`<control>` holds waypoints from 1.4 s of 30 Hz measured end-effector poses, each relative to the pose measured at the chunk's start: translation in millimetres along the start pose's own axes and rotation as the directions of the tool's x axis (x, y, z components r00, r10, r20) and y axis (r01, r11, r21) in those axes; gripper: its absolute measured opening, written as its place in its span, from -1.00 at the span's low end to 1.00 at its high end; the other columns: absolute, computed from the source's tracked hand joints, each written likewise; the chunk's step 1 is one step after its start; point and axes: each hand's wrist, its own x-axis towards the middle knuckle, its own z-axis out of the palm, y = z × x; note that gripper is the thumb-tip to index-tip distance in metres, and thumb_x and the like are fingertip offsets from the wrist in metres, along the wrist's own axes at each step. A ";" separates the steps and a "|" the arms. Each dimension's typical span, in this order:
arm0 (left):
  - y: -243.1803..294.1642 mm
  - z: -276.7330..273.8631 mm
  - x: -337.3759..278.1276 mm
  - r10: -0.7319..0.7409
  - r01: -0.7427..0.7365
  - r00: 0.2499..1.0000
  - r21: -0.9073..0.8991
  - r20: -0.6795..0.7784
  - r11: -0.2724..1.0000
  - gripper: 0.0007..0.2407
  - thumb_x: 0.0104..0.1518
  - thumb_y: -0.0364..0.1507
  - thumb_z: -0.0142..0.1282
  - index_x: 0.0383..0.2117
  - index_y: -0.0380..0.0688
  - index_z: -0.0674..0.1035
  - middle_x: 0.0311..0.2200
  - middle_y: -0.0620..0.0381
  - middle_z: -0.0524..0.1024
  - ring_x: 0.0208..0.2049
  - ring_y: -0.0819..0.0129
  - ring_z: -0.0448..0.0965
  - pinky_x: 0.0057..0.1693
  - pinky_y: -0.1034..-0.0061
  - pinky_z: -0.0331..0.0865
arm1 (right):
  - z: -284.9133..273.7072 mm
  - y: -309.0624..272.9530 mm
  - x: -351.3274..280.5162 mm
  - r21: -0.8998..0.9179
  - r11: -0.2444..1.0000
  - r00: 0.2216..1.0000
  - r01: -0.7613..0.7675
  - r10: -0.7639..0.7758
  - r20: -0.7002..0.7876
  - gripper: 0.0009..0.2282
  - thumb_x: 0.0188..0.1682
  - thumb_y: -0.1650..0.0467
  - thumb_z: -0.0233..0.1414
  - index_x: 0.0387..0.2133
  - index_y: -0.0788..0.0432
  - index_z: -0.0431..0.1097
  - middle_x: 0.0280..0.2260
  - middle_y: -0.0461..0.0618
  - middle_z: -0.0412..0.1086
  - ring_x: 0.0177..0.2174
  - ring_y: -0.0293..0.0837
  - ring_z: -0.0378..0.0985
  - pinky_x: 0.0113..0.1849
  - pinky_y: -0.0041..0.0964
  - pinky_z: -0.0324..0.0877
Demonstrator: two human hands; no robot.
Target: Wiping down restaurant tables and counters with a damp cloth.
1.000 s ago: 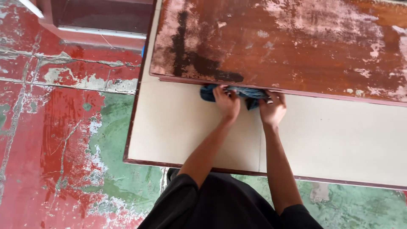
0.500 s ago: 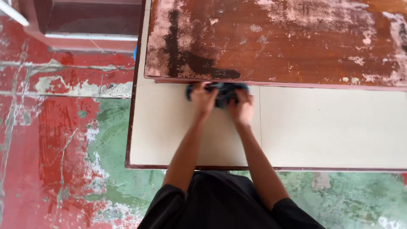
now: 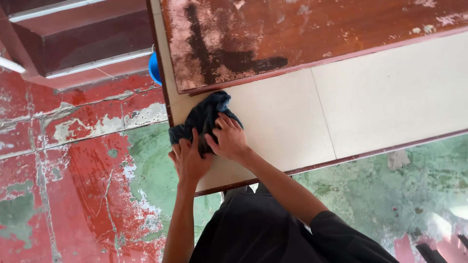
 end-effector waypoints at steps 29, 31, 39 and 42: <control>353.8 192.0 -37.4 0.669 -0.687 0.719 -0.048 -0.188 0.725 -0.46 0.26 0.05 -0.12 0.33 0.16 0.38 0.42 -0.02 0.14 0.43 -0.10 0.06 0.39 -0.35 -0.22 | -247.8 297.7 -204.9 -0.421 0.830 0.931 -0.364 0.308 -0.197 -0.37 0.01 0.05 0.00 0.34 0.01 0.21 0.36 0.39 0.01 0.31 0.47 -0.06 0.23 0.55 -0.22; 311.4 173.1 -46.2 0.666 -0.681 0.726 -0.050 -0.173 0.730 -0.48 0.27 0.01 -0.11 0.31 0.14 0.38 0.40 0.00 0.18 0.41 -0.06 0.10 0.38 -0.31 -0.18 | -225.9 255.2 -194.9 -0.432 0.830 0.935 -0.354 0.298 -0.193 -0.32 -0.04 0.04 0.01 0.35 0.05 0.19 0.35 0.41 0.01 0.29 0.49 -0.04 0.21 0.55 -0.20; 133.6 104.6 -63.8 0.251 -0.265 0.951 -0.055 -0.179 0.963 -0.24 0.17 0.03 -0.03 0.39 -0.27 0.14 0.43 -0.19 0.03 0.43 -0.10 0.01 0.40 -0.17 -0.24 | -120.6 106.0 -139.0 -0.267 0.959 0.979 -0.094 0.041 -0.198 -0.46 0.01 0.15 0.08 0.27 0.02 0.28 0.37 0.23 0.05 0.32 0.28 0.05 0.25 0.47 -0.12; 134.5 111.0 -50.9 0.177 -0.171 0.965 0.047 -0.191 0.984 -0.27 0.24 0.01 -0.10 0.40 -0.30 0.09 0.45 -0.22 -0.03 0.45 -0.11 -0.05 0.42 -0.17 -0.29 | -137.4 75.1 -129.5 -0.199 0.973 0.981 -0.113 0.077 -0.180 -0.51 0.00 0.17 0.11 0.22 -0.05 0.32 0.31 0.14 0.14 0.26 0.21 0.13 0.21 0.36 -0.04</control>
